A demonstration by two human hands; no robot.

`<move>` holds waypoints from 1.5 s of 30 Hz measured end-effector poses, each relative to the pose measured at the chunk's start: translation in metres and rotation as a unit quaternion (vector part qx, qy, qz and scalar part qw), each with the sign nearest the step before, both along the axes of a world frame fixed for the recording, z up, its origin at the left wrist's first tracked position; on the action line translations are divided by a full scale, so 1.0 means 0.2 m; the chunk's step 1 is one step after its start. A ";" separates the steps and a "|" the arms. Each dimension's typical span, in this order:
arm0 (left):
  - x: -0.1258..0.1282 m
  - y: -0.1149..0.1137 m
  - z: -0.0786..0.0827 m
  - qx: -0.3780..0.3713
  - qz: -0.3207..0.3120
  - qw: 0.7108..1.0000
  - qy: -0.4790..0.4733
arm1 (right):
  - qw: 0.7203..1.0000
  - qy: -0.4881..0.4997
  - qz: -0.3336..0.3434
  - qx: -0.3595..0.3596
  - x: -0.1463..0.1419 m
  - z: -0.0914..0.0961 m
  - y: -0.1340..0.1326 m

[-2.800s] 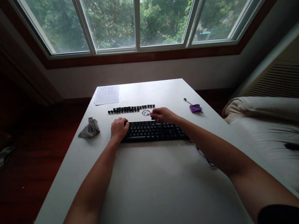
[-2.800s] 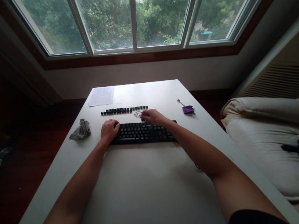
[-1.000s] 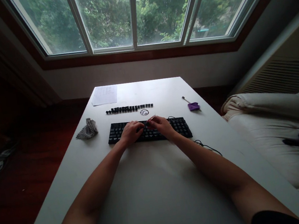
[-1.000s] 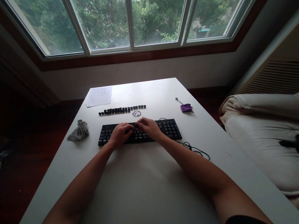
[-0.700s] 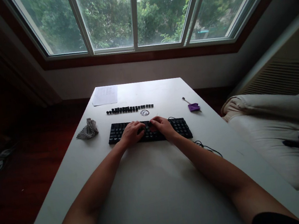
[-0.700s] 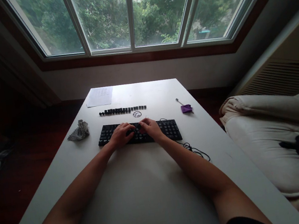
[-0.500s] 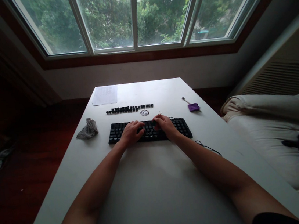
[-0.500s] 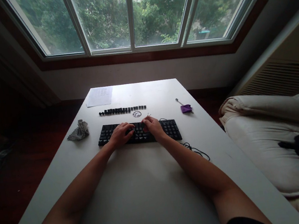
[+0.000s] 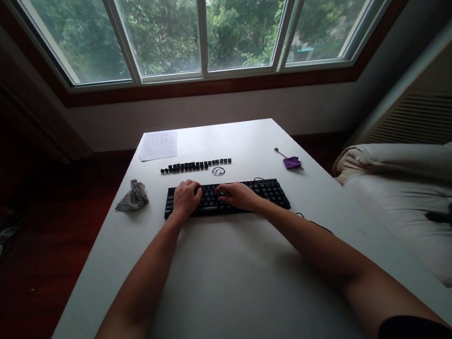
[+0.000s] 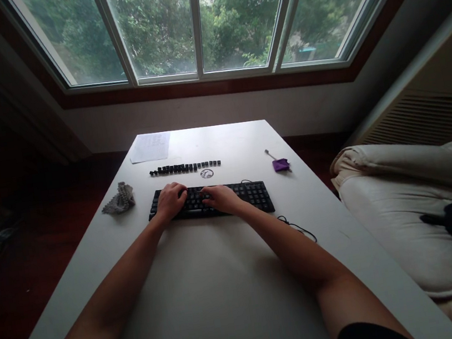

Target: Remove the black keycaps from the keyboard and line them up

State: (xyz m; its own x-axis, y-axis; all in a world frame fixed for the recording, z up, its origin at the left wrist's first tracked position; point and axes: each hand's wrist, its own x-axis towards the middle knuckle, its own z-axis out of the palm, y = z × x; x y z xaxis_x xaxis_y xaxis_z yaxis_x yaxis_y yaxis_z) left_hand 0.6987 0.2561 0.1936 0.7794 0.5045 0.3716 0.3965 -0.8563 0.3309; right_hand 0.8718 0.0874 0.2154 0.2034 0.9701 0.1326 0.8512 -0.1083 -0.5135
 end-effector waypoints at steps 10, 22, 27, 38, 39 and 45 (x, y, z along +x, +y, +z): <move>-0.01 0.01 -0.03 0.008 0.000 1.000 0.000 | 1.000 -0.005 0.008 0.008 -0.01 -0.01 0.06; -0.02 0.01 -0.02 0.001 0.002 1.000 0.007 | 1.000 0.002 0.004 0.007 0.00 -0.02 0.08; -0.03 0.01 -0.01 0.004 0.006 1.000 0.015 | 1.000 -0.005 0.002 -0.006 -0.01 -0.01 0.09; -0.02 0.00 -0.01 0.000 0.004 1.000 0.017 | 0.982 -0.139 -0.123 -0.028 0.13 0.02 0.36; -0.02 0.00 -0.01 -0.001 0.003 1.000 0.018 | 0.979 -0.146 -0.136 -0.040 0.15 0.02 0.40; -0.01 0.01 -0.01 0.002 0.003 1.000 0.019 | 0.967 -0.178 -0.161 -0.083 0.18 0.02 0.57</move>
State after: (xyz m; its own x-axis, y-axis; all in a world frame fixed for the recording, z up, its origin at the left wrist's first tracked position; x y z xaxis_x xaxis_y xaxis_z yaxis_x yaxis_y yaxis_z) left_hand 0.6964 0.2577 0.1910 0.7896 0.5084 0.3437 0.4146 -0.8548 0.3120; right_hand 0.9074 0.2012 0.2185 0.4684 0.8781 0.0981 0.8794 -0.4527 -0.1471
